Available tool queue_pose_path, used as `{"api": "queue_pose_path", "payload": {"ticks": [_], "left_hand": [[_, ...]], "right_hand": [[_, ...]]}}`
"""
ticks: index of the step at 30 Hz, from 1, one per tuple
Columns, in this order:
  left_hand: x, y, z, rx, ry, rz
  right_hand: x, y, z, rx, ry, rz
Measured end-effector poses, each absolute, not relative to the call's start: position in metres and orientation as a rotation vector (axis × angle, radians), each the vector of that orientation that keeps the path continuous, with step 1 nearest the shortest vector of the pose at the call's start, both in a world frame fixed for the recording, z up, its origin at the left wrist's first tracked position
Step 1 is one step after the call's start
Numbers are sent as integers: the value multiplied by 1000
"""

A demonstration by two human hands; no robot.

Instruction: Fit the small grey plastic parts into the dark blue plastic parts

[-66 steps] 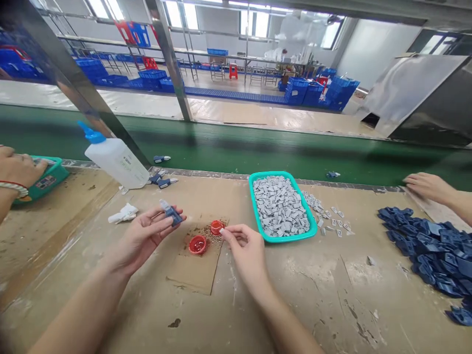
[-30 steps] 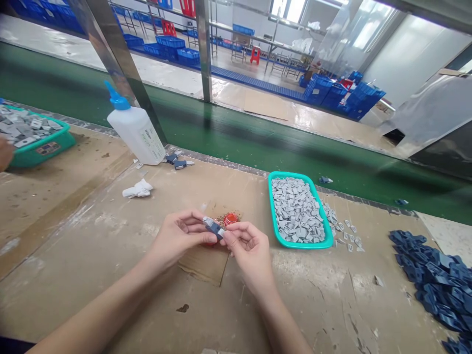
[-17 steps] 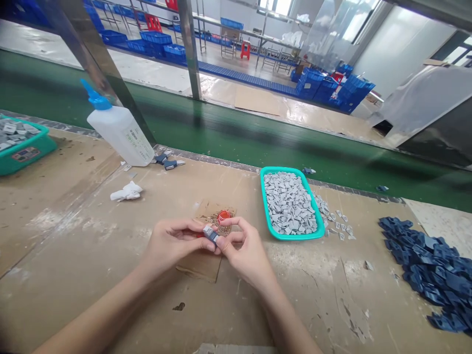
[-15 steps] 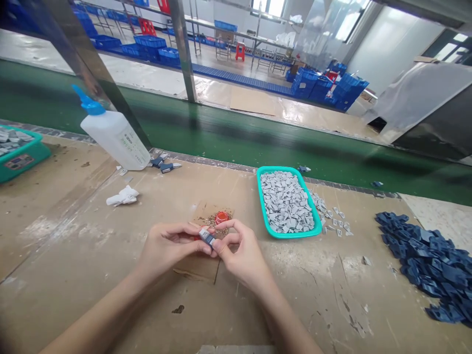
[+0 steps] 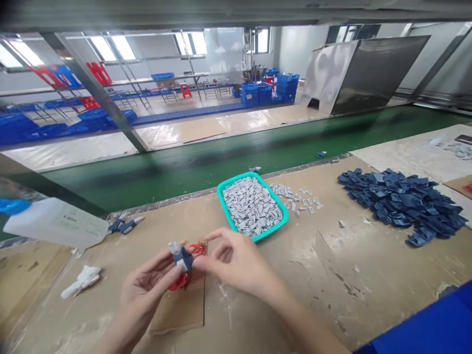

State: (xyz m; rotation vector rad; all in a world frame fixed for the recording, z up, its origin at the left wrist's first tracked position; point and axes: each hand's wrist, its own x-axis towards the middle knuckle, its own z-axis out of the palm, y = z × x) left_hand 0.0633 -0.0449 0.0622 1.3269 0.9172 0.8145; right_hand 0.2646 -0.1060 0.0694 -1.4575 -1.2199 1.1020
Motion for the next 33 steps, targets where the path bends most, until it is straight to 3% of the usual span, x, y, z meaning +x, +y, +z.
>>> {"api": "queue_pose_path", "payload": {"ticks": [4,7,12,20,26,33], "left_hand": [[63,21,64,1646,1033,860],[72,92,64,2009,1129,869],[102,177,51,2523,1349,571],[156,204,47,2745,1205,309],[235,205,56,2768,862,152],[280,212,44,2585,837,140]], "right_hand": [[307,-98,53,-1894,-1146,328],[319,-90,37,-2035,-1200,107],[309,-83,30,-2156,-1212,-29],[304,-79,29,-2093,-1231,-109],[302,-77,31,-1795,-1280,-59],[291,-80,35,-1558,-1296,1]]}}
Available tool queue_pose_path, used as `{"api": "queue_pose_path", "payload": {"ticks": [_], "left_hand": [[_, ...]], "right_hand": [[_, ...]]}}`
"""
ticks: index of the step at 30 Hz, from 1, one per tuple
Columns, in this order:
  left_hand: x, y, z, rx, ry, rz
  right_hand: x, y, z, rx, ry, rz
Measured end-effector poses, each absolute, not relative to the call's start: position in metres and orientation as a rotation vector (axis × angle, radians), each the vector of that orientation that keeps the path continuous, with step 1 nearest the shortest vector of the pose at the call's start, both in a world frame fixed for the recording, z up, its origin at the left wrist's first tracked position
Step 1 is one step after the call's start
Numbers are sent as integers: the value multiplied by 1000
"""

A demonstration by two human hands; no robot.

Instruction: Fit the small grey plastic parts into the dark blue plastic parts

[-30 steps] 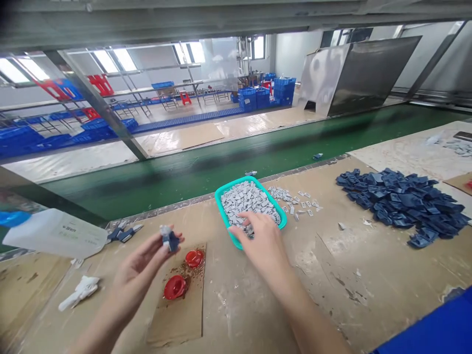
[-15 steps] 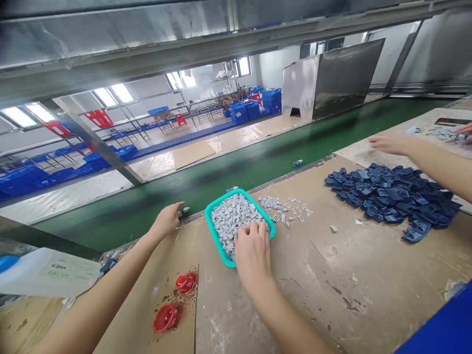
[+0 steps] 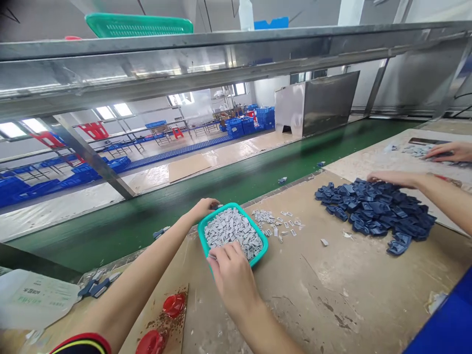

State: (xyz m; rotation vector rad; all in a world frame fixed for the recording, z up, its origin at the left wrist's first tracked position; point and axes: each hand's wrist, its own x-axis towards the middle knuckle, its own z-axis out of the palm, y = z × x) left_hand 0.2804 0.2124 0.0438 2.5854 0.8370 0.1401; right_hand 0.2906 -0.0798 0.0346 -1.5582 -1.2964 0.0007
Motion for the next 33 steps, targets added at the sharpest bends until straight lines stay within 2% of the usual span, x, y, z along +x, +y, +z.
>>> {"api": "queue_pose_path", "payload": {"ticks": [7,14,18,24,33], "left_hand": [[197,171,54,2179,922,579],[69,47,66,1441,947,981],[35,-6,64,1205,1081,1150],[34,-36,43,988,1099,1161],[36,-44,41,968,1094,1208]], "right_hand": [[280,-89,45,-1488,-1233,253],[254,-99,44,-1366,-978,874],[242,-96,37,-1369,-917,1072],[226,-86,25,-1409,-813,1166],[213,-76,12,-1403,-811,1163]]}}
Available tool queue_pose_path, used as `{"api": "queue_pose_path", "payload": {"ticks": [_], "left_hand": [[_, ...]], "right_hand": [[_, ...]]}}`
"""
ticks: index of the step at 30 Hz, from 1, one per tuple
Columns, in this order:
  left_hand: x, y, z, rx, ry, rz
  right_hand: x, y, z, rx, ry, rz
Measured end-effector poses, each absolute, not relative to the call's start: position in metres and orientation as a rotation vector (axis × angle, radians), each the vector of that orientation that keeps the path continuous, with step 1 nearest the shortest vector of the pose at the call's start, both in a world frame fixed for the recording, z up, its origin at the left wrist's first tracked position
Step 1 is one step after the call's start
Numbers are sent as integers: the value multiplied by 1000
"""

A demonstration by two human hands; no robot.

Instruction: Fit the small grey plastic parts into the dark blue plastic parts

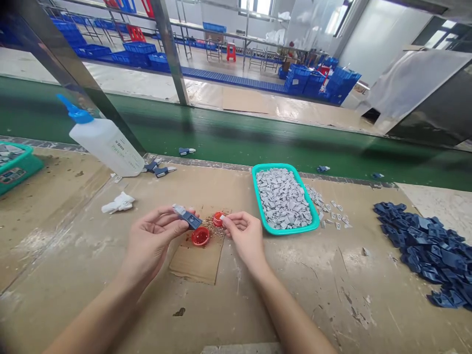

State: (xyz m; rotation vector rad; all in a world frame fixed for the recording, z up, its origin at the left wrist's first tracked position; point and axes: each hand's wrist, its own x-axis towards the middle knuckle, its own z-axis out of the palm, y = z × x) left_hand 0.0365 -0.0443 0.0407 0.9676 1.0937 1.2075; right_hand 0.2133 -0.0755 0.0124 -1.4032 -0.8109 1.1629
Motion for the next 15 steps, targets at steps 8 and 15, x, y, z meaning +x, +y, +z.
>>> {"api": "queue_pose_path", "payload": {"ticks": [8,15], "left_hand": [[38,-46,36,1028,1065,1187],[47,-55,37,1106,1090,1140]], "right_hand": [[216,-81,23,-1363,-802,1203],[217,-96,40,-1225,-838,1334]]}}
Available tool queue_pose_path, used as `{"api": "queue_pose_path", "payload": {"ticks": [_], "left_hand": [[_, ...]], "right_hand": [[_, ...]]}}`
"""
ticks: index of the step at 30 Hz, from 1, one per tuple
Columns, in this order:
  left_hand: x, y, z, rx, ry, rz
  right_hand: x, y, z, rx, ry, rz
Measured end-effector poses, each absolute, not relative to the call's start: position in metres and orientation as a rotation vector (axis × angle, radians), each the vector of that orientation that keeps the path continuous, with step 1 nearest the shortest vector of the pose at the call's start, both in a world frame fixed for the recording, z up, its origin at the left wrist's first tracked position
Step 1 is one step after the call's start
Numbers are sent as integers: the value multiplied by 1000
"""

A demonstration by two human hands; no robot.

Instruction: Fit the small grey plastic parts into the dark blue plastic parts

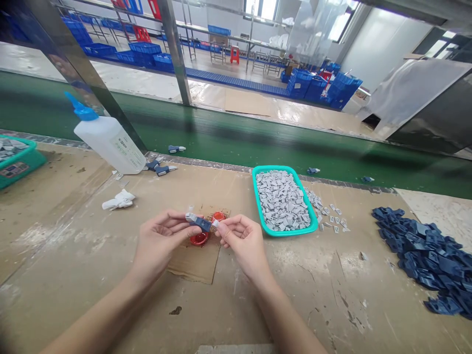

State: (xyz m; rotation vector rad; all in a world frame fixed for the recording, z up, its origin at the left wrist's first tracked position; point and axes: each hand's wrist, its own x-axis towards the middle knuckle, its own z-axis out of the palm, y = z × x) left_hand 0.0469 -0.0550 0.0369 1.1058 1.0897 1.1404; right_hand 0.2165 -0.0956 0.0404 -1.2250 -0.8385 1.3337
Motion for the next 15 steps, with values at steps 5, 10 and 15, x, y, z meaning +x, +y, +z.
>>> {"api": "queue_pose_path", "payload": {"ticks": [5,10,15], "left_hand": [[52,-60,43,1138,1097,1135],[54,-65,45,1155,1090,1162],[54,-66,40,1188,1019,1155]], "right_hand": [[212,-98,45,-1213,-851,1395],[212,-97,46,-1224,-864,1449],[220,-98,45,-1219,-854,1619]]}}
